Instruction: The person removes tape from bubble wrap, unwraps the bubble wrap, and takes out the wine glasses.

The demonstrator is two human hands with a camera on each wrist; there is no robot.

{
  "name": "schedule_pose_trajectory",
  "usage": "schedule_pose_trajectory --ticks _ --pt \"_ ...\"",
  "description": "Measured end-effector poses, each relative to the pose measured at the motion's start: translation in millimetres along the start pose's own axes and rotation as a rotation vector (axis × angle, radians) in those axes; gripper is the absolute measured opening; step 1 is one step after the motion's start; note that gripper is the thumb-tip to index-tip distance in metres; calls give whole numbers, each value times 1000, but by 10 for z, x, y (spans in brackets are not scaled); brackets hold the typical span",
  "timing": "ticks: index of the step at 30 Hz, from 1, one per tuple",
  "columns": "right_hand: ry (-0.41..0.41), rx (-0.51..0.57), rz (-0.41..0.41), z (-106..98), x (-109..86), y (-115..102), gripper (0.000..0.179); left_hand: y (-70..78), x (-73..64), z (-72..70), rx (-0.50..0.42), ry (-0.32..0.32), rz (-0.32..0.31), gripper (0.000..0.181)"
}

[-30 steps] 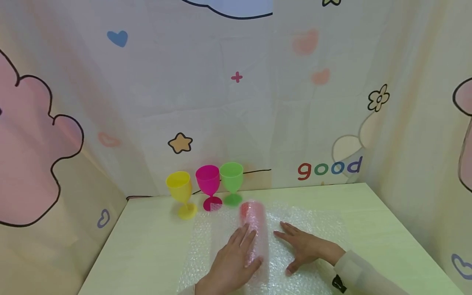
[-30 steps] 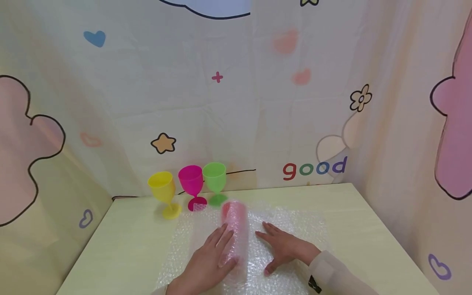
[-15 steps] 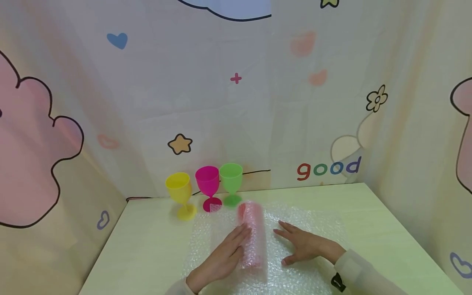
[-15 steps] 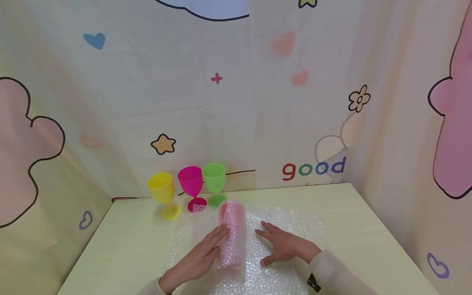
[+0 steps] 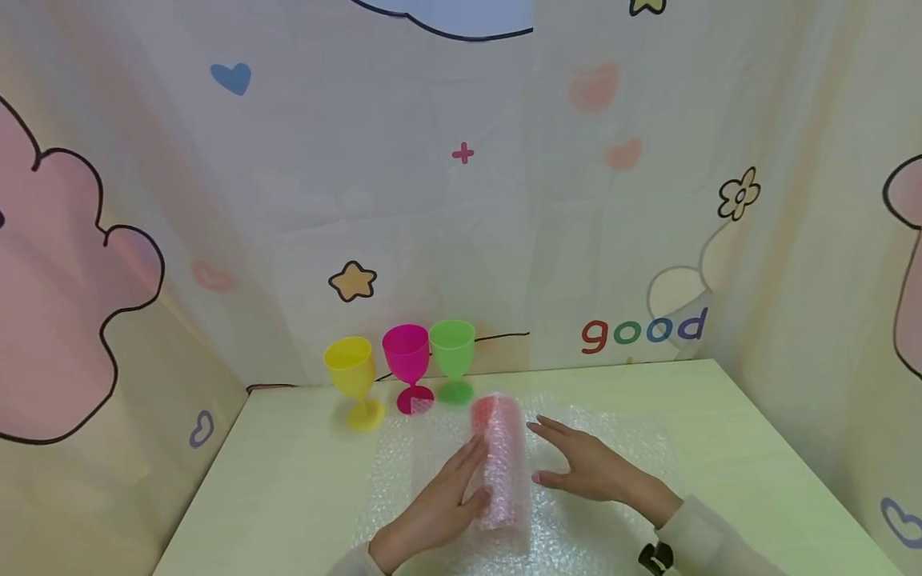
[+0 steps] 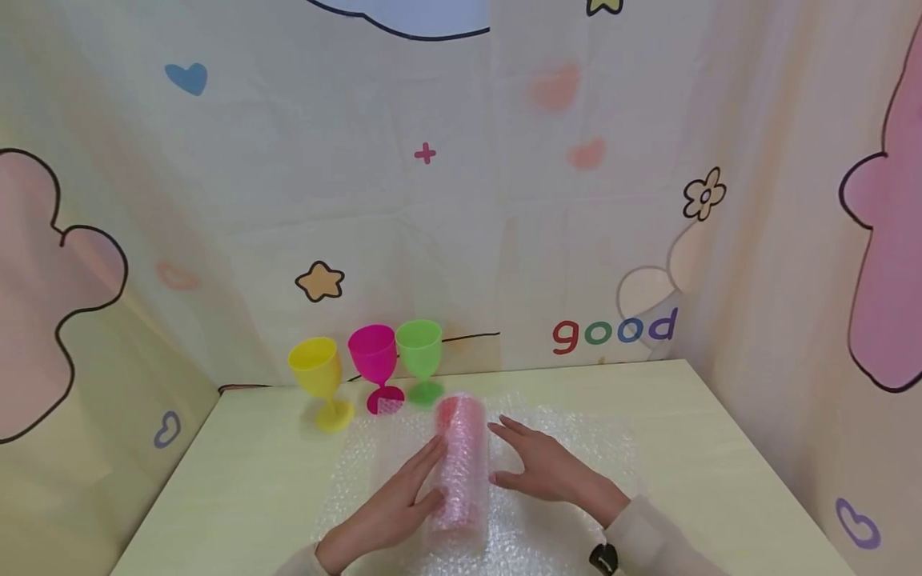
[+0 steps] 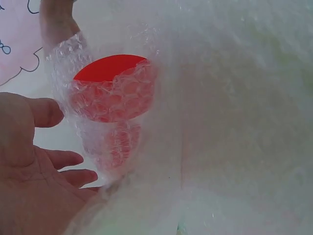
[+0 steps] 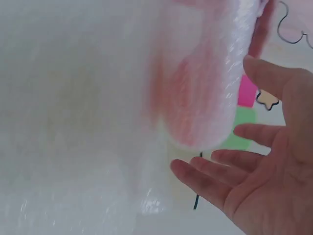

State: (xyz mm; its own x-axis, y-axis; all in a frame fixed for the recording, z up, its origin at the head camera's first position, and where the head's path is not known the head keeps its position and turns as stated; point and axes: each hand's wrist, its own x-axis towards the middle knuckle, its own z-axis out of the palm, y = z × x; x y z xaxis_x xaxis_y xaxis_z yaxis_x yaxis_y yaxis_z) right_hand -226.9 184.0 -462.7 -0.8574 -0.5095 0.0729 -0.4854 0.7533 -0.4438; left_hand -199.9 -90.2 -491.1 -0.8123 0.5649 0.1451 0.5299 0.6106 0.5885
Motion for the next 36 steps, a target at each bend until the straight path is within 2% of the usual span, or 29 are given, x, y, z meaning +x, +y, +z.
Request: schedule_pose_trajectory --ticks 7,13,19,23,28,31,36 --pt "39 121 -54 61 16 -215 66 19 26 22 -57 -1 10 71" --pt "30 139 -26 149 40 -246 65 30 66 66 -109 -40 -18 73" --pt "59 227 -15 184 59 -263 67 75 88 62 -116 -33 -38 75" --pt "63 316 -2 216 75 -269 65 123 57 28 -115 -18 -51 69" --pt "50 382 32 253 71 -244 62 140 35 9 -70 -9 -25 59" --pt "65 346 34 271 67 -237 61 127 37 23 -15 -5 -8 59" --pt "157 80 11 287 82 -270 60 106 53 53 17 -5 -9 68"
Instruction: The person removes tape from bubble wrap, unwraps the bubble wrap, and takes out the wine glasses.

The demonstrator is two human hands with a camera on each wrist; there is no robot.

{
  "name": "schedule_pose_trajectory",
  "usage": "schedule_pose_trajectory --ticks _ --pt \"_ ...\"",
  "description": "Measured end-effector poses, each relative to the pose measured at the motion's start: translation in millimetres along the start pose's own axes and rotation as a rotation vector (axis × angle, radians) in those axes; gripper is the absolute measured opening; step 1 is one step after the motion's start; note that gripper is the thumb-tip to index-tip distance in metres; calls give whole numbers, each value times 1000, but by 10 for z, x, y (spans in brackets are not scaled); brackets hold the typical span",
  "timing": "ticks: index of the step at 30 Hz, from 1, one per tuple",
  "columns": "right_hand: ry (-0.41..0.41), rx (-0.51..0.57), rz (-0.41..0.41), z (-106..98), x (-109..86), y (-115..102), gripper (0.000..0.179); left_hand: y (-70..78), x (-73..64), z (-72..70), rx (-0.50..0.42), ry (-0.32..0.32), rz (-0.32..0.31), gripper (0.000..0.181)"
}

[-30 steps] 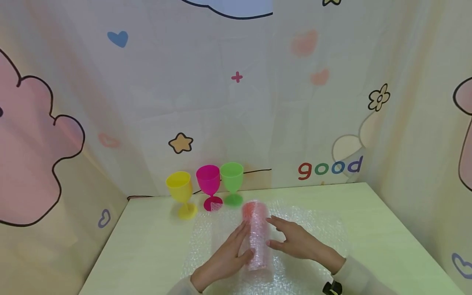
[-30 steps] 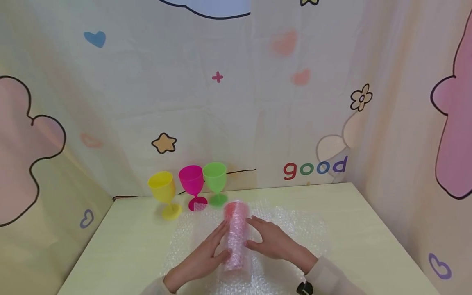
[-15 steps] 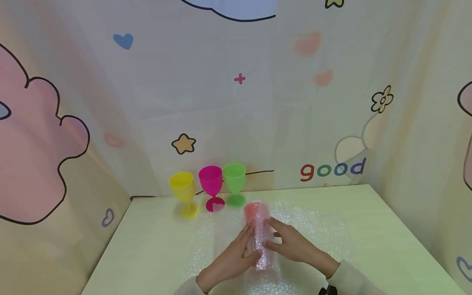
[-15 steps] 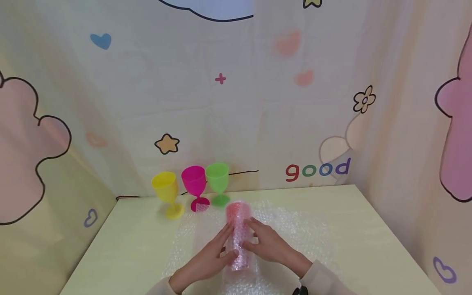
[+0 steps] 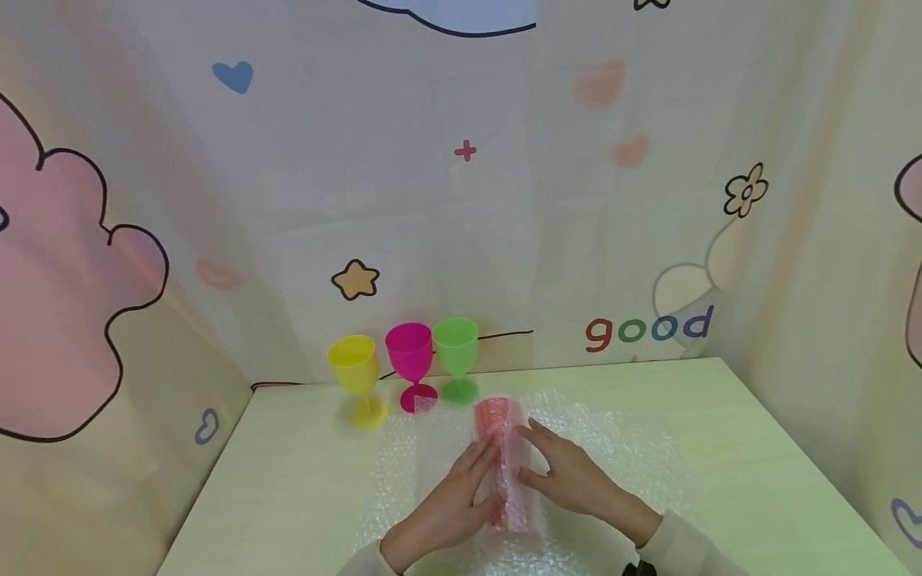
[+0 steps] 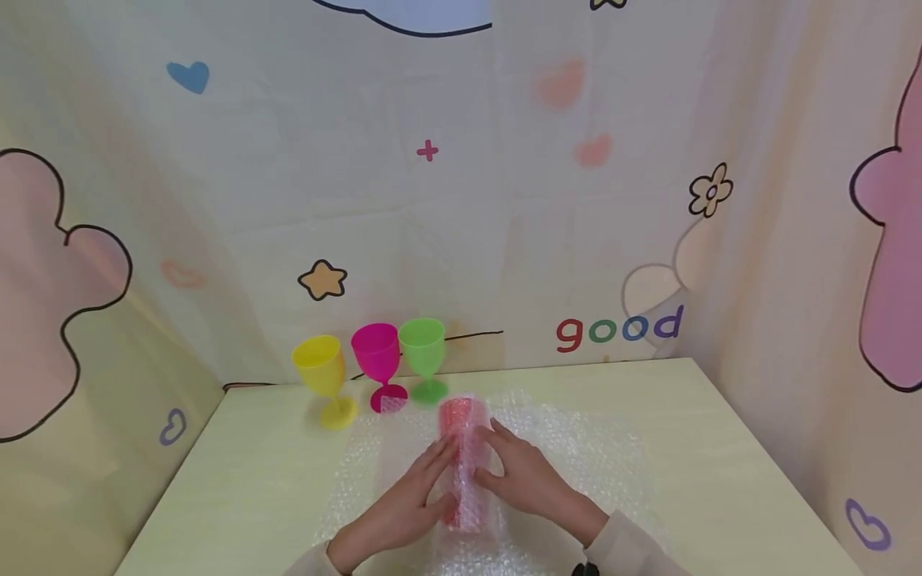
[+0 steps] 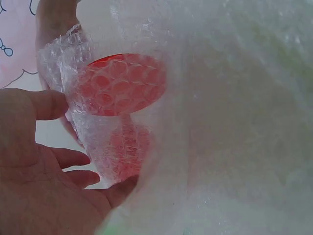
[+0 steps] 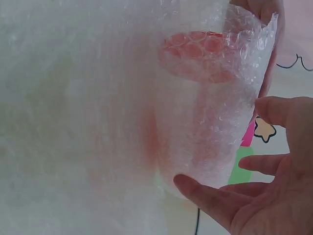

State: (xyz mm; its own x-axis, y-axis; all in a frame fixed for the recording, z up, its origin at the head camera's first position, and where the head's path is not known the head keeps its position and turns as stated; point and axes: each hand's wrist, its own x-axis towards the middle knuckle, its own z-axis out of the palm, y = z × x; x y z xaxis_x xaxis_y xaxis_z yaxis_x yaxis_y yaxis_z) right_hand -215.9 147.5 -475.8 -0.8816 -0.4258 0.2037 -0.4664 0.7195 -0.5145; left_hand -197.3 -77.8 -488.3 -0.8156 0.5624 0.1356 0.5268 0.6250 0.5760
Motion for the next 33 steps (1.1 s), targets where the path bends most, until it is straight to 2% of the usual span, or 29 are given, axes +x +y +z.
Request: schedule_pose_trajectory --ticks 2,4,9,13,25,29,33 --pt "23 -100 -23 -10 0 -29 59 1 8 11 -4 -15 -9 74" --pt "34 -157 -49 -26 -2 -67 56 -2 10 18 -13 -33 -16 79" --pt "76 -215 -88 -72 18 -162 49 -6 18 27 -6 -45 -4 83" --pt "98 -207 -82 -80 61 -211 46 3 35 30 3 -42 14 83" --pt "88 -100 27 -76 90 -245 36 17 26 54 5 -50 18 80" --pt "118 -140 57 -61 113 -230 29 25 26 57 16 -40 31 79" --pt "162 -192 77 -64 158 -233 33 38 49 56 43 -12 56 76"
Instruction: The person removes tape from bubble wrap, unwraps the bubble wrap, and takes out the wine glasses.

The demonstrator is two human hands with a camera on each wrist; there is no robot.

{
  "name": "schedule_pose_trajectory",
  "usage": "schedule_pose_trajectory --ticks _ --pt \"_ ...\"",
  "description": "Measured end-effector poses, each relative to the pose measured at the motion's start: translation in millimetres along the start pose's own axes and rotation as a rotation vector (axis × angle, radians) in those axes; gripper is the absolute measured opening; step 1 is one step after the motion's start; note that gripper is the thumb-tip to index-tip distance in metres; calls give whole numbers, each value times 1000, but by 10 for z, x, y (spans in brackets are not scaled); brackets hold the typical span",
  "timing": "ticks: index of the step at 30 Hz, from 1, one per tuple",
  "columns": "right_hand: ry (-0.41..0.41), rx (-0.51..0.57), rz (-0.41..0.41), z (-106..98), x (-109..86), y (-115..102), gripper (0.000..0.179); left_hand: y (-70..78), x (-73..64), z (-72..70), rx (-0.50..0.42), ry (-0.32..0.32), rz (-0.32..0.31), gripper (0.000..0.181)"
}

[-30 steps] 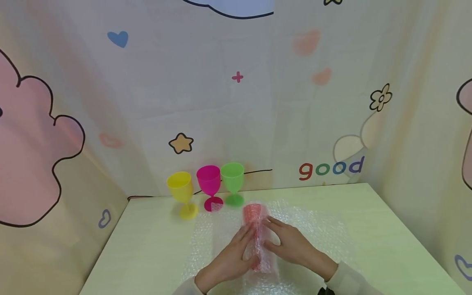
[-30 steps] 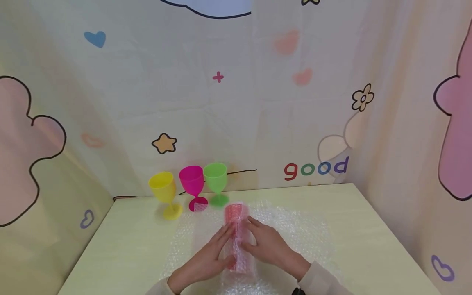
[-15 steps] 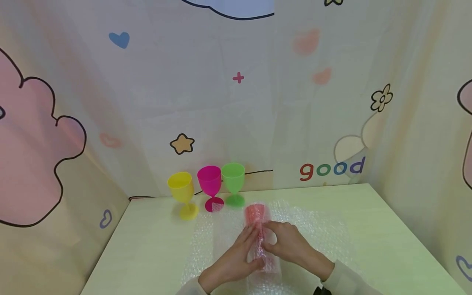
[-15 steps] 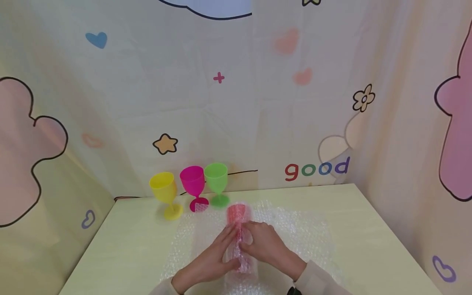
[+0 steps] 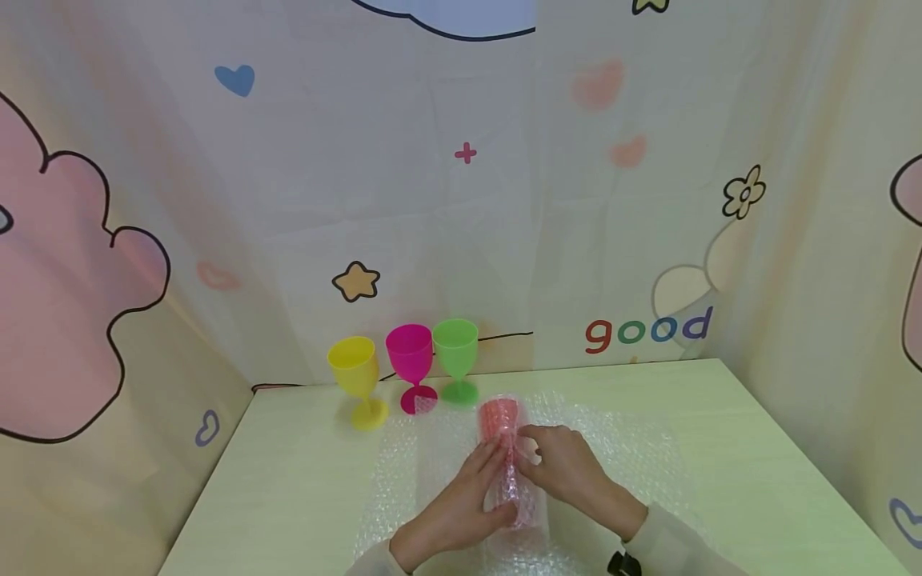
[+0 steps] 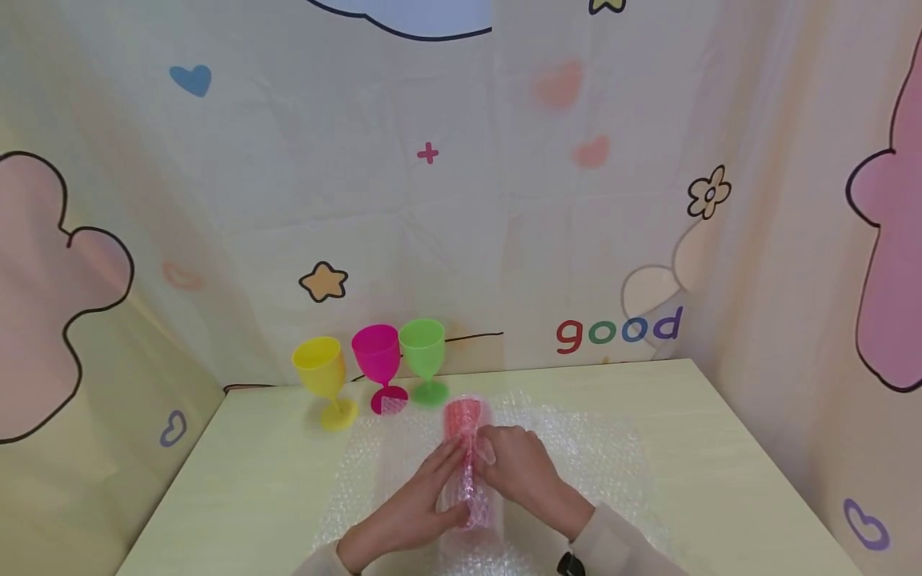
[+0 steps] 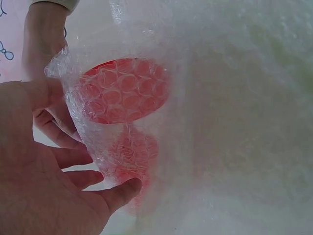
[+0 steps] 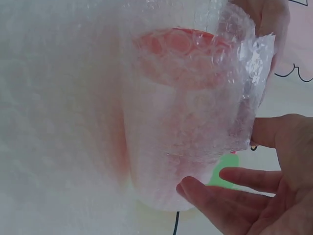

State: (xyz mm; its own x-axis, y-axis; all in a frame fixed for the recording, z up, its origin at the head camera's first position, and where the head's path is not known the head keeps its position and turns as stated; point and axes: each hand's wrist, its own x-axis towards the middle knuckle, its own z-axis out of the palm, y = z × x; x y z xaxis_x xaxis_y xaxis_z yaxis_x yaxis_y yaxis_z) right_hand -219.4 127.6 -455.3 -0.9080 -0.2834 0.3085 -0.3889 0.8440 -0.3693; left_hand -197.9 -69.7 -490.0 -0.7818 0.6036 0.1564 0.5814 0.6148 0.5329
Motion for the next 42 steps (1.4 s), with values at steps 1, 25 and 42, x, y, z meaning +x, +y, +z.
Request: schedule_pose_trajectory --ticks 1,25,42 --pt "6 -11 7 -1 13 -1 35 2 13 2 10 14 8 74" --pt "-5 -16 -35 53 105 41 14 18 80 58 17 -23 -16 74" --pt "20 3 -62 88 104 116 8 -2 82 67 -11 -21 -31 71"
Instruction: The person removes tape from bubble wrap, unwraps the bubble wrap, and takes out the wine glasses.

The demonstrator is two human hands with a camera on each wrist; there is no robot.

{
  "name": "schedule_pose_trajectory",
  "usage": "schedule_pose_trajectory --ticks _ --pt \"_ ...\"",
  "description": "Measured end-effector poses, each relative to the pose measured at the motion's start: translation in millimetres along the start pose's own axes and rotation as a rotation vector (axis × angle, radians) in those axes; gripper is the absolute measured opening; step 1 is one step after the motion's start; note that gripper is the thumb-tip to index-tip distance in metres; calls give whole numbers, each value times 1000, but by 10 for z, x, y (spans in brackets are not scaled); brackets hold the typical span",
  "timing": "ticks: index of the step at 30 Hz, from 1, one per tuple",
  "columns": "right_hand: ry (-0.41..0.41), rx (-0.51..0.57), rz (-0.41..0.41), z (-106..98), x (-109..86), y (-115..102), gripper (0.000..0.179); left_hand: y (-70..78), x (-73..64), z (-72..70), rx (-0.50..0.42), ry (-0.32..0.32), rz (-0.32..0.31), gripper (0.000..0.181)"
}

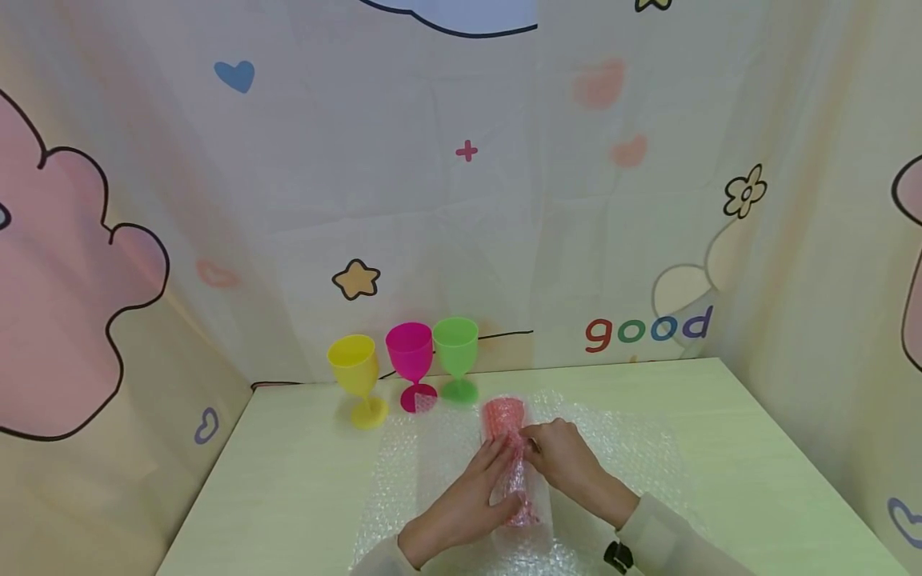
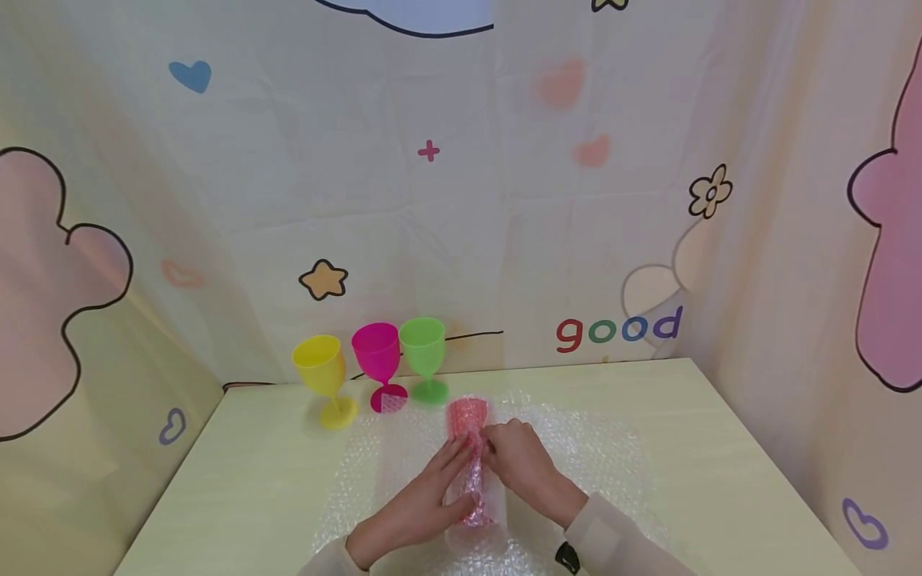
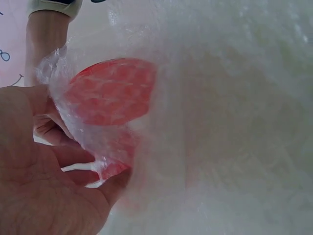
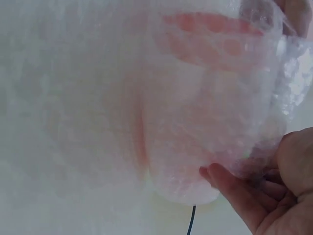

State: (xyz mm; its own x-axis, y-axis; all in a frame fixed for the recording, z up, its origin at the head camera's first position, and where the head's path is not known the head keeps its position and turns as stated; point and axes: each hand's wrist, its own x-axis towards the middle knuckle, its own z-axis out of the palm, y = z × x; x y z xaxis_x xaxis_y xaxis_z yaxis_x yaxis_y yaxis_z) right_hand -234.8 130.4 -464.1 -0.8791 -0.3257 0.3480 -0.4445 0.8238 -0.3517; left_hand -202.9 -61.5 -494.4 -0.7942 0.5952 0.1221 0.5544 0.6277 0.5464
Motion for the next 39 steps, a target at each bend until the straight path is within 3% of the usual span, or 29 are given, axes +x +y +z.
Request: schedule_pose_trajectory --ticks 8,15,27,35,39 --pt "-6 54 74 -4 11 20 12 -27 -59 -38 -18 10 -26 71" --pt "-11 23 146 -8 16 14 37 -33 -53 -39 -37 4 -44 72" --pt "15 116 207 -36 -7 151 39 -47 -76 -51 -70 8 -55 76" --pt "-62 202 236 -138 57 146 49 6 -13 -233 48 -14 -66 72" --pt "-77 180 242 -251 163 138 52 16 67 -350 162 -40 -19 72"
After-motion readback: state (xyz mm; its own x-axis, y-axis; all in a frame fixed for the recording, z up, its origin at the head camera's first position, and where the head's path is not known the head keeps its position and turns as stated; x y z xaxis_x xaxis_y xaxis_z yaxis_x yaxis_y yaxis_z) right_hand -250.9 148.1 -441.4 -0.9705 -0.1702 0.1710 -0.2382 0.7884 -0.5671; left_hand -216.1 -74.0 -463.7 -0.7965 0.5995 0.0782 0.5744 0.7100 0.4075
